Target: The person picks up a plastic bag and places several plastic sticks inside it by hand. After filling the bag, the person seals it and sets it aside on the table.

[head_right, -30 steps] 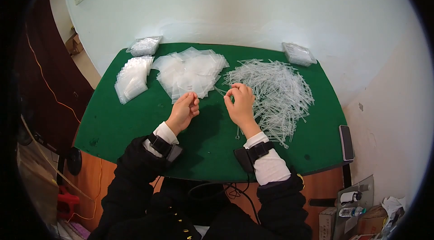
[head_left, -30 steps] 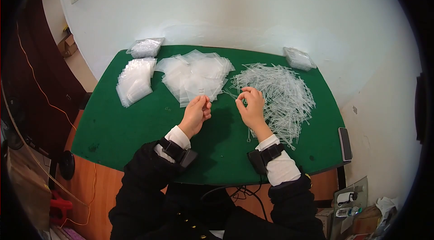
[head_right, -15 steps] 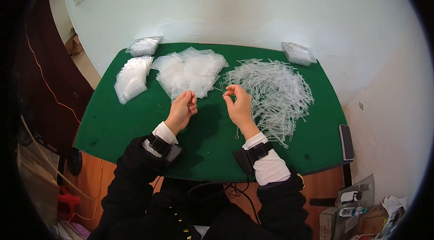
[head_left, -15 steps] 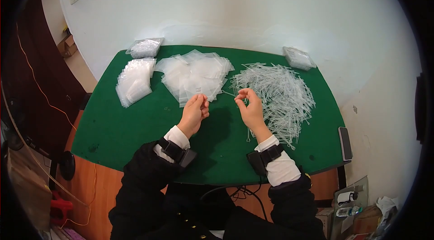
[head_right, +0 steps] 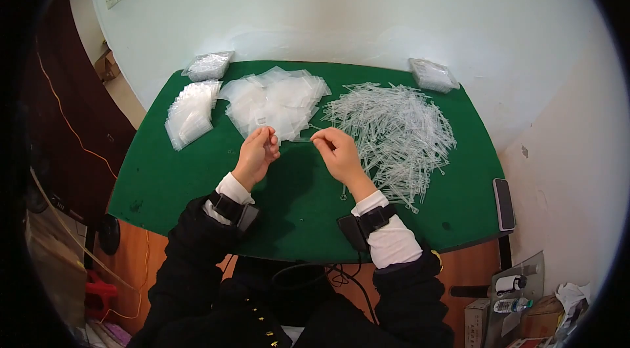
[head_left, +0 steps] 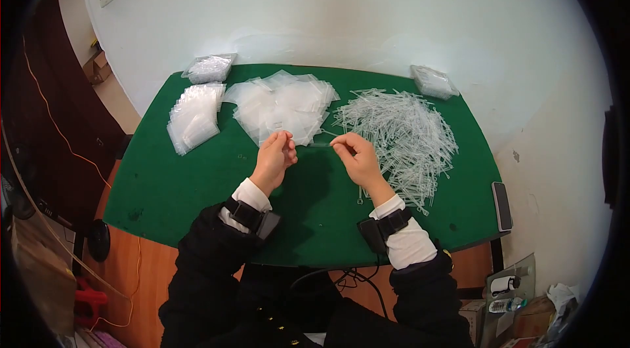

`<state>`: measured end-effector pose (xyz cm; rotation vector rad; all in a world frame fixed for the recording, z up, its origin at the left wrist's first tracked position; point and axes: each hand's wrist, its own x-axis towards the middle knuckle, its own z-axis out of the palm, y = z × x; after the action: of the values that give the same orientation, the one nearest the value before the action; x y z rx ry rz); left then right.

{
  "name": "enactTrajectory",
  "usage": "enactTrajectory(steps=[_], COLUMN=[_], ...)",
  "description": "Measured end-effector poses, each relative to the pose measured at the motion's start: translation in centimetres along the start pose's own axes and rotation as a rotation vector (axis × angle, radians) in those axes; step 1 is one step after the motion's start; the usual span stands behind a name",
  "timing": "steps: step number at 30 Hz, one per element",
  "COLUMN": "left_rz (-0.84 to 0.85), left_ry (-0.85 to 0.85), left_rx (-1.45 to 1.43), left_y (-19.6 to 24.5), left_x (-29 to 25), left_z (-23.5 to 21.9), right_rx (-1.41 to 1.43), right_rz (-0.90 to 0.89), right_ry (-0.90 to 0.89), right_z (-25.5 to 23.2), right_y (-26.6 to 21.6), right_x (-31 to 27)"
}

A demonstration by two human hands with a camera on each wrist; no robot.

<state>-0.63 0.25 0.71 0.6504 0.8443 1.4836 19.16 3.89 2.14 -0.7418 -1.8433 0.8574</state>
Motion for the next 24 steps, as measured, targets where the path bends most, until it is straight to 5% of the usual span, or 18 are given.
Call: enactTrajectory(steps=[4,9,15,24], left_rz=[0.069,-0.076,-0.295,-0.371], left_ry=[0.033,-0.133,-0.382,-0.477], left_rx=[0.199,0.427,0.531,0.455], left_y=[0.0,0.1,0.4,0.4], left_x=[0.2,-0.4,-1.5,-1.8], left_z=[-0.2,0.7,1.5,1.5], right_rx=[-0.023,0.114,0.036,-0.003], right_rz=[0.086,0.155,0.073,0.07], right_ry=[-0.168,-0.337,-0.266,-0.046], right_z=[0.1,0.7,0.5,0.4], right_y=[-0.9,-0.6,-0.2,-0.4], right_x=[-0.5,-0.8,-0.6,-0.5])
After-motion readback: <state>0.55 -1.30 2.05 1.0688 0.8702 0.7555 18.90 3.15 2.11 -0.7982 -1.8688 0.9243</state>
